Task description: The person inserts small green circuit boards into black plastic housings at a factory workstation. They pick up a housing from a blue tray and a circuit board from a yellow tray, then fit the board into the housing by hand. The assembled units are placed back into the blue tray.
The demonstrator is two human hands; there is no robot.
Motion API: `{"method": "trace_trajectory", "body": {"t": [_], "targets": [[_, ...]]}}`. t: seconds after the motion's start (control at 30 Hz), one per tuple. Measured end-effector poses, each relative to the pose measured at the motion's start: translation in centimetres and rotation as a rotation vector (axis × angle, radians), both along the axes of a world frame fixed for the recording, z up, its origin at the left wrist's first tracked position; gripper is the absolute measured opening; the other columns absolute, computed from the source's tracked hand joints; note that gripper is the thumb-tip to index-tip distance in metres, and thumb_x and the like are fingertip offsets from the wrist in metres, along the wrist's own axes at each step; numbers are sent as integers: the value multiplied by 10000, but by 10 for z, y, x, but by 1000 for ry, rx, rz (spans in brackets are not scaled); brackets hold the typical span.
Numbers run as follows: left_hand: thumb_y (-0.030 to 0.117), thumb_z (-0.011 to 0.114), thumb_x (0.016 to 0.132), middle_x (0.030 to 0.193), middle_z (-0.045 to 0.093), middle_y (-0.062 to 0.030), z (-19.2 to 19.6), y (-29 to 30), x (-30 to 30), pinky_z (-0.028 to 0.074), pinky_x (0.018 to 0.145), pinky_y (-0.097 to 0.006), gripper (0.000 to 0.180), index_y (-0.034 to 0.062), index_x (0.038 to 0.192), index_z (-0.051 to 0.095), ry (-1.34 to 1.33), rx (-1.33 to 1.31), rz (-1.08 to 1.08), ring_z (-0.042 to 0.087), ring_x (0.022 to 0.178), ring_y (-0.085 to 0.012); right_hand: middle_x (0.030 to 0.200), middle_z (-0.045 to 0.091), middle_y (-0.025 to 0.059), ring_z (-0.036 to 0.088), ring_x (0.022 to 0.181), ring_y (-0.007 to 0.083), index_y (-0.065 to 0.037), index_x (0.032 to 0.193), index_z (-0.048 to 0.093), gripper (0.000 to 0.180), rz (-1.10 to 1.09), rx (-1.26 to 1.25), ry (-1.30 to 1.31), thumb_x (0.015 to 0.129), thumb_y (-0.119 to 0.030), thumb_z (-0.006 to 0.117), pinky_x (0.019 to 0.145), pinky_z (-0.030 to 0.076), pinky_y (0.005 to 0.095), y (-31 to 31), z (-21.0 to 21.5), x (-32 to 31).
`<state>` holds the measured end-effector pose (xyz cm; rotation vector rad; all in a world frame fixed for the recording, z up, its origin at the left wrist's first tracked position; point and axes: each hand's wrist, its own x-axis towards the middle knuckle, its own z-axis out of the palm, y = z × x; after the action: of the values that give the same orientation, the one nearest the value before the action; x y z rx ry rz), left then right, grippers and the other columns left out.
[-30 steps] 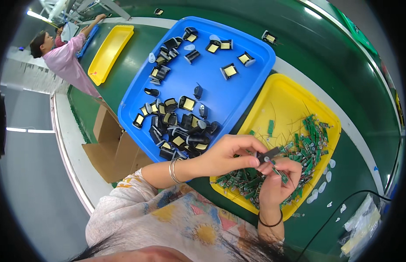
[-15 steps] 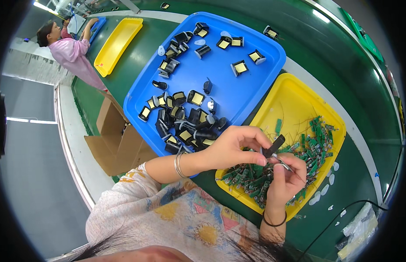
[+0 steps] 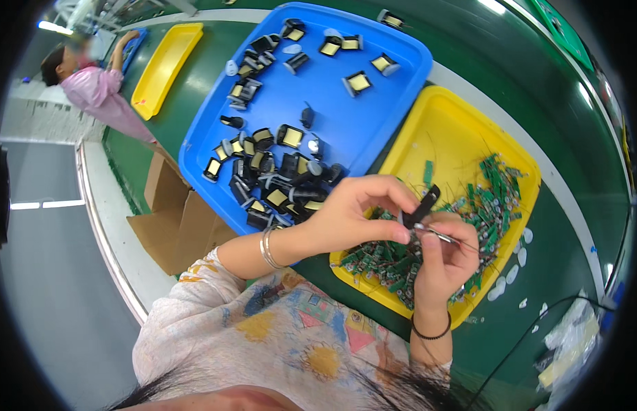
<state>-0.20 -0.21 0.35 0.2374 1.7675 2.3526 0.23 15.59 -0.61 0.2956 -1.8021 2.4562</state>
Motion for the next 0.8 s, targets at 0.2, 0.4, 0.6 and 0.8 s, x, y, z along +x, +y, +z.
{"method": "trace_trajectory", "body": {"t": [0.2,0.4,0.6,0.8], "targets": [[-7,712,658,917,590,-74,-1,5,1,475,746,-254,280,-9,901,573,73,52,66,573,851,-126,869,542,140,527,732,129,7,874,487,139,21,-39,1,764,59,554,653,459,219,1,1,0],[62,746,626,893,593,-66,-4,6,1,468,738,-255,288,9,861,589,101,-85,102,571,825,-140,855,559,136,543,737,130,23,855,507,123,37,-63,-97,757,52,576,658,468,224,4,4,-1],[85,748,625,883,597,-71,-4,6,1,474,706,-260,284,15,851,590,119,-184,130,578,792,-151,821,567,118,547,745,146,16,851,523,137,68,-76,-28,740,47,597,668,447,241,5,1,-2],[81,743,623,864,610,-94,-2,8,1,477,702,-267,266,10,831,593,193,-274,143,591,785,-174,796,566,94,540,737,145,1,803,542,114,15,62,-42,724,29,619,671,426,243,5,2,-1]]}}
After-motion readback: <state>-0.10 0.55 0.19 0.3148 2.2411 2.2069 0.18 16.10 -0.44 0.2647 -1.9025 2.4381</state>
